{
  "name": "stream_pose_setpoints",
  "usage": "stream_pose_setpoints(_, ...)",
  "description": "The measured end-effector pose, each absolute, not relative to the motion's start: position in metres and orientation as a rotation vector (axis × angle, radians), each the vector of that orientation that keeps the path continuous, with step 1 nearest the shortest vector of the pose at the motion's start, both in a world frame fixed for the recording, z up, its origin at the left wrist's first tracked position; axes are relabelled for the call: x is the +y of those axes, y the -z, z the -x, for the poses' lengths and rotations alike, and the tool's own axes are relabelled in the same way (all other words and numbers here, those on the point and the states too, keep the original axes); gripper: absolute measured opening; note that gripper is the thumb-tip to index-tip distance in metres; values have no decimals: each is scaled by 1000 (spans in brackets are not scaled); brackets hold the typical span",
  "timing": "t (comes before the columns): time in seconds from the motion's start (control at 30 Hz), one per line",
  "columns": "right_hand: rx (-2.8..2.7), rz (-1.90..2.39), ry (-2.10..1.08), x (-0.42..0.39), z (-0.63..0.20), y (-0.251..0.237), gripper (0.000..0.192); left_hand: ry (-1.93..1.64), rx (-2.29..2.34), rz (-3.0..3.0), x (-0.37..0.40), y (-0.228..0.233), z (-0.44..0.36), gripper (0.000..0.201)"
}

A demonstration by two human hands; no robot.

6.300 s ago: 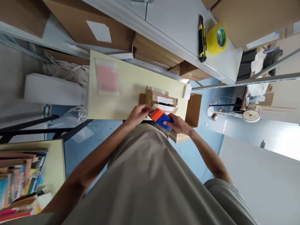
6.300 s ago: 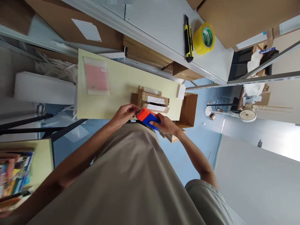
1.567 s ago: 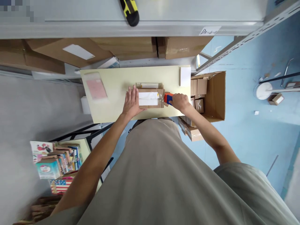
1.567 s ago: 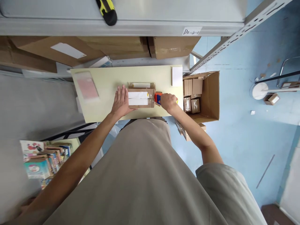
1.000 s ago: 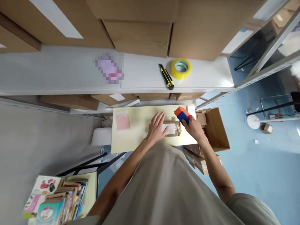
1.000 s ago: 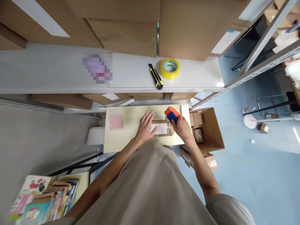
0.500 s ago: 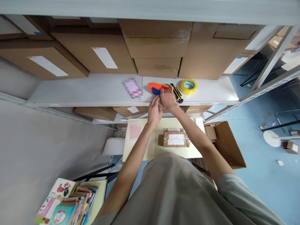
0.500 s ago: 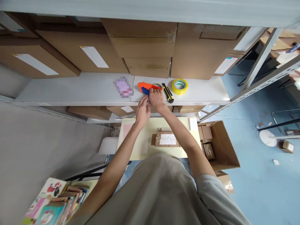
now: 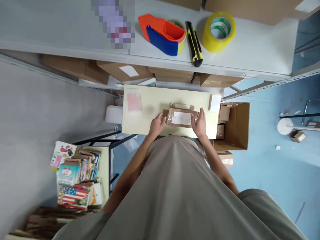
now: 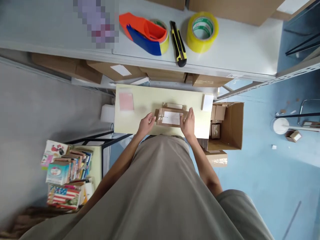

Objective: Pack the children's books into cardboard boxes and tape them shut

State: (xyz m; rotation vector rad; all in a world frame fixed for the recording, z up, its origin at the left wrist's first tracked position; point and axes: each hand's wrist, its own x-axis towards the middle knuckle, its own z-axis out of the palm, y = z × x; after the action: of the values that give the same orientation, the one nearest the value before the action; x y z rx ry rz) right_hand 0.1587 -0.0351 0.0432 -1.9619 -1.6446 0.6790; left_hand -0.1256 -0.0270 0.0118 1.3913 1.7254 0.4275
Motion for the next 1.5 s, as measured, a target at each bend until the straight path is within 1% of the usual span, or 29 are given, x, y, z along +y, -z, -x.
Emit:
stream_pose_setpoints(0.07,-1539,2060,-862,-65,-159,-23,95,-366,1716,-1419,-33,-7,113,46)
stream_pose_setpoints(0.13,-1461,2130,-972,-76,-153,-10,100,-315,1729,-1466,-34,-5,99,49)
stream_pose_setpoints(0.2,-1424,2181,-1000,-75,-146,-1,106,-272,1786,-1496,-33,-2,87,52)
stream_pose_setpoints(0.27,-1412,2205,-1010,-70,-145,9,107,-242,1849,-1488,-29,2,80,49)
stream_pose_setpoints(0.33,-1406,2205,-1036,-68,-150,18,98,-266,1871,-1440,-23,9,82,39)
stream_pose_setpoints(0.37,-1405,2198,-1050,-67,-154,22,93,-304,1866,-1400,-19,12,86,38)
stream_pose_setpoints(0.43,-1415,2176,-1074,-68,-163,28,87,-389,1839,-1312,-14,17,98,45)
stream_pose_setpoints(0.5,-1435,2140,-1102,-70,-170,28,86,-435,1813,-1253,-12,19,109,51)
stream_pose_setpoints(0.57,-1443,2094,-1152,-72,-175,22,86,-474,1775,-1233,-16,17,117,51)
stream_pose_setpoints(0.7,-1473,2006,-1215,-71,-176,3,84,-519,1693,-1240,-35,6,116,37)
stream_pose_setpoints(0.8,-1504,1941,-1082,-66,-176,-15,80,-527,1687,-1255,-44,-1,113,36)
stream_pose_setpoints(0.9,-1545,1887,-903,-60,-178,-33,75,-653,1629,-1276,-43,-6,119,35)
stream_pose_setpoints(1.0,-1608,1825,-884,-55,-178,-42,67,-812,1595,-1291,-37,-7,128,36)
stream_pose_setpoints(1.07,-1651,1793,-917,-54,-176,-39,61,-868,1607,-1281,-33,-4,134,33)
stream_pose_setpoints(1.13,-1671,1786,-963,-55,-172,-28,54,-851,1626,-1272,-31,4,139,30)
stream_pose_setpoints(1.3,-1526,1964,-1213,-60,-169,9,34,-561,1692,-1177,-30,28,150,30)
stream_pose_setpoints(1.37,-1433,2024,-1266,-57,-173,19,28,-530,1713,-1152,-27,34,154,31)
stream_pose_setpoints(1.43,-1360,2041,-1244,-49,-177,25,31,-545,1727,-1147,-18,35,155,35)
stream_pose_setpoints(1.5,-1296,2034,-1222,-36,-180,28,41,-585,1731,-1118,-4,33,154,39)
